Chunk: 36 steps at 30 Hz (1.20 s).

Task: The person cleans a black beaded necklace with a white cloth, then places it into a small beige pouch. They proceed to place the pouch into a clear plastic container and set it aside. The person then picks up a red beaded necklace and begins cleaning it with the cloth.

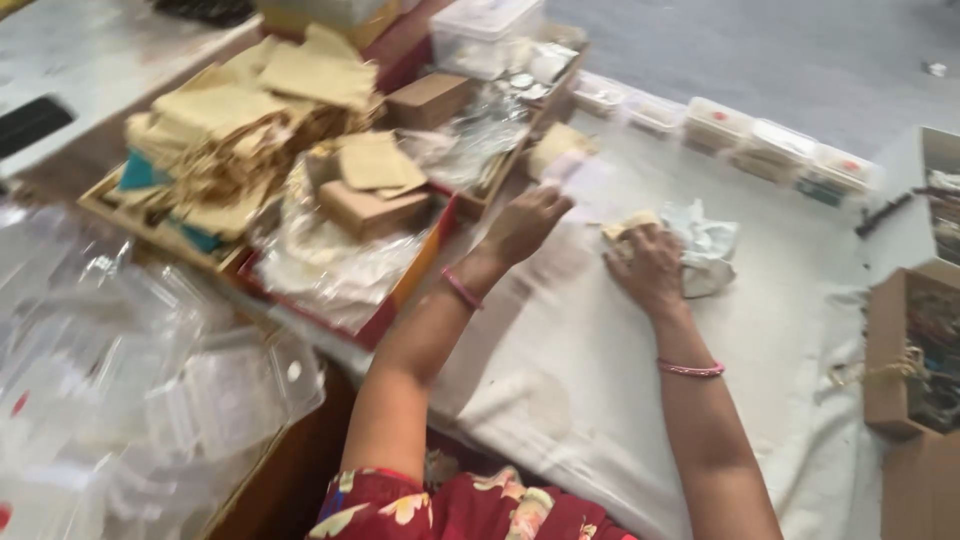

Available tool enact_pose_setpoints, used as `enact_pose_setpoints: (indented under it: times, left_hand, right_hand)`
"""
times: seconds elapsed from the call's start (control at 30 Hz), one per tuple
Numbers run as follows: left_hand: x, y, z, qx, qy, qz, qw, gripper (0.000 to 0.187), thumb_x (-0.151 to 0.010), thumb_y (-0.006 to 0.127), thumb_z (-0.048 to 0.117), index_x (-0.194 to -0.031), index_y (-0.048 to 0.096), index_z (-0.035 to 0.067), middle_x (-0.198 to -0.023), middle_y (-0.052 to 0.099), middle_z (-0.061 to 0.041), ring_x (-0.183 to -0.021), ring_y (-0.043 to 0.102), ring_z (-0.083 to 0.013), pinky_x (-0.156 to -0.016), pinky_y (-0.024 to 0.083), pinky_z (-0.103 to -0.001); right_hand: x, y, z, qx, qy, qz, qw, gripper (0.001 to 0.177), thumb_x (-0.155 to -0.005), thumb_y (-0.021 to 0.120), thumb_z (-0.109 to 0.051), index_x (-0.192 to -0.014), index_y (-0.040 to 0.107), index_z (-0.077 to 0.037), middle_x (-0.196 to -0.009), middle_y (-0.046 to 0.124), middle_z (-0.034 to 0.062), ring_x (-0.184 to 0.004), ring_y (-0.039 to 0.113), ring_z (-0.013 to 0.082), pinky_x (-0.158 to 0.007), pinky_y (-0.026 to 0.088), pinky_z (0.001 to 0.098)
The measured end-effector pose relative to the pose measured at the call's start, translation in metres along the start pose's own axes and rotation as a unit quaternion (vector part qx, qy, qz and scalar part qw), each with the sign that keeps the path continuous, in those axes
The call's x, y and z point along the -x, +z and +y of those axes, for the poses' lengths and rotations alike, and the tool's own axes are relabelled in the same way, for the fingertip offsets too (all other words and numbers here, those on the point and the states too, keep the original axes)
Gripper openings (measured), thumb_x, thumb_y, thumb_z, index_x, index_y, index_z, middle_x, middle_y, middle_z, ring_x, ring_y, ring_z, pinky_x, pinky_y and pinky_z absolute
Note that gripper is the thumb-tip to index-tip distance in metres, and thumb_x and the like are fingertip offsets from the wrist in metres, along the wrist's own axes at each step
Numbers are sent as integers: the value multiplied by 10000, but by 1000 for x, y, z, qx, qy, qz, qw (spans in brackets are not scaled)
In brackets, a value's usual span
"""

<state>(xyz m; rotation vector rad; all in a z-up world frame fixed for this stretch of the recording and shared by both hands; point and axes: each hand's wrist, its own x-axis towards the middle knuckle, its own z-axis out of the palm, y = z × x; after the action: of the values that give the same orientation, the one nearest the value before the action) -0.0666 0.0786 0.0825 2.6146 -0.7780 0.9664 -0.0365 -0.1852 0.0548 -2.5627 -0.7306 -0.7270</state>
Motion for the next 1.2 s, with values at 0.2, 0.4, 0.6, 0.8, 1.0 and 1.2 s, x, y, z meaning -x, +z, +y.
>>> enact_pose_setpoints:
  times: [0.2, 0.4, 0.6, 0.8, 1.0, 1.2]
  left_hand:
    - [6, -3, 12, 6, -56, 1, 998, 473, -764, 774, 327, -1110, 588, 66, -1047, 603, -159, -1006, 622, -348, -943, 458, -493]
    - [19, 16, 9, 10, -38, 26, 999, 403, -918, 777, 343, -1212, 612, 121, -1190, 635, -77, -1116, 623, -263, -986, 442, -421]
    - [20, 22, 13, 45, -23, -29, 998, 500, -854, 777, 312, -1287, 650, 96, -1208, 660, -91, -1100, 621, -257, -957, 454, -401]
    - [29, 36, 7, -38, -11, -11, 999, 299, -902, 658, 73, -1192, 710, 126, -1198, 670, -21, -1142, 623, -192, -992, 451, -379]
    - [20, 33, 3, -58, -10, 17, 998, 241, -819, 676, 73, -1051, 729, 111, -1127, 653, -41, -1124, 598, -217, -953, 440, -397]
    - [19, 8, 18, 47, 39, -33, 998, 437, -742, 742, 194, -1166, 726, 93, -1103, 640, -75, -1069, 611, -259, -923, 473, -428]
  right_hand:
    - [-6, 6, -1, 29, 8, -15, 999, 265, -815, 720, -243, -1026, 728, -83, -1138, 680, 143, -1094, 612, 338, -990, 435, 470]
    - [-3, 12, 2, -16, 11, 18, 1000, 129, -957, 653, -190, -972, 689, -68, -1003, 695, 110, -1015, 652, 307, -975, 452, 462]
    - [-1, 6, -14, -162, 29, -28, 986, 125, -992, 634, -197, -977, 656, -75, -959, 685, 92, -927, 659, 262, -919, 499, 394]
    - [-3, -3, -28, 27, -80, 50, 995, 279, -733, 725, -191, -975, 679, -61, -927, 682, 140, -885, 670, 328, -797, 481, 460]
    - [-8, -1, -17, -77, -118, 10, 990, 112, -811, 720, -110, -875, 632, -82, -869, 663, 79, -833, 663, 272, -834, 523, 421]
    - [-2, -1, -35, -146, -223, 3, 964, 142, -715, 731, -73, -746, 592, -65, -760, 609, 102, -738, 614, 301, -726, 513, 414]
